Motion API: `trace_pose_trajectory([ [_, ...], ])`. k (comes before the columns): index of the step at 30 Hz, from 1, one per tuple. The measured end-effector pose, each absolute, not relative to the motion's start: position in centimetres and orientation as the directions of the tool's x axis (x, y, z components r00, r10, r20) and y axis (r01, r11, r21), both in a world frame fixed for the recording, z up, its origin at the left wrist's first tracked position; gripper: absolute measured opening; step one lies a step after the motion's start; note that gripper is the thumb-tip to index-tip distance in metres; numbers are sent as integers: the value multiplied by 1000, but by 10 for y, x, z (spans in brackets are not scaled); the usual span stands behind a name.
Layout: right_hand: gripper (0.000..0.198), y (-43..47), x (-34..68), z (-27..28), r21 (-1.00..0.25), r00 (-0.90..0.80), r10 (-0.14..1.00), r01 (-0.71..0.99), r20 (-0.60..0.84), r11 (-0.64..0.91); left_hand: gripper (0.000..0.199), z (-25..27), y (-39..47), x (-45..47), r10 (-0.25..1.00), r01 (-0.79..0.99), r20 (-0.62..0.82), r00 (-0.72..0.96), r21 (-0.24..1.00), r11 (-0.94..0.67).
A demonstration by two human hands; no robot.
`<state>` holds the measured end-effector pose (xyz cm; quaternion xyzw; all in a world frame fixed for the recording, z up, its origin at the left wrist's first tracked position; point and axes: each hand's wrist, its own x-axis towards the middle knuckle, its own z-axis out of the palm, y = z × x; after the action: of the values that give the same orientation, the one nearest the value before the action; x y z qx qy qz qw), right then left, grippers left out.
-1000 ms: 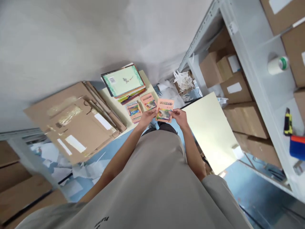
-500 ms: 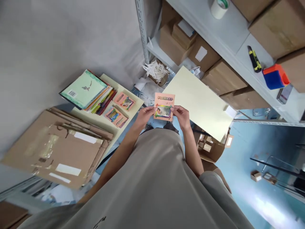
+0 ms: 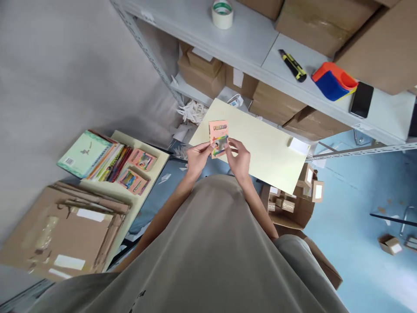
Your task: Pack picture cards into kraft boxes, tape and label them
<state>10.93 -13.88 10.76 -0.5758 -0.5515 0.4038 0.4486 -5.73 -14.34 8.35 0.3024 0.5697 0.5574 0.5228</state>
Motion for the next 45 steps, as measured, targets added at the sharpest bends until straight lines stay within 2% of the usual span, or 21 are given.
trace_pose_trajectory([
  [2,57,-133,124,108,-976,36,999,219,-10,-18,51,92,-138,-24,959,-175,-187,-212,973,151],
  [5,58,-121,152,105,-968,94,995,246,-21,-44,42,105,-135,11,991,-62,-97,-94,994,91],
  [7,58,-113,173,100,-962,121,992,264,-32,-64,45,110,-131,19,991,-10,-82,-106,997,81],
  [10,63,-100,199,91,-987,20,995,130,-96,-98,59,110,-122,13,966,-32,-157,-207,988,154],
  [14,65,-90,208,78,-980,-139,974,-57,-179,-189,65,101,-116,-6,940,-110,-322,-111,944,310],
  [22,70,-85,200,68,-976,-154,966,-43,-206,-214,59,98,-114,-6,932,-140,-324,-163,943,303],
  [32,75,-84,224,61,-983,65,981,-2,-182,-183,59,87,-91,2,946,-130,-276,-170,958,256],
  [40,69,-71,277,70,-998,196,979,39,-48,-57,66,99,-47,45,976,-55,-210,58,975,214],
  [45,67,-43,331,87,-985,322,942,166,96,43,60,118,9,105,973,-66,-131,189,987,145],
])
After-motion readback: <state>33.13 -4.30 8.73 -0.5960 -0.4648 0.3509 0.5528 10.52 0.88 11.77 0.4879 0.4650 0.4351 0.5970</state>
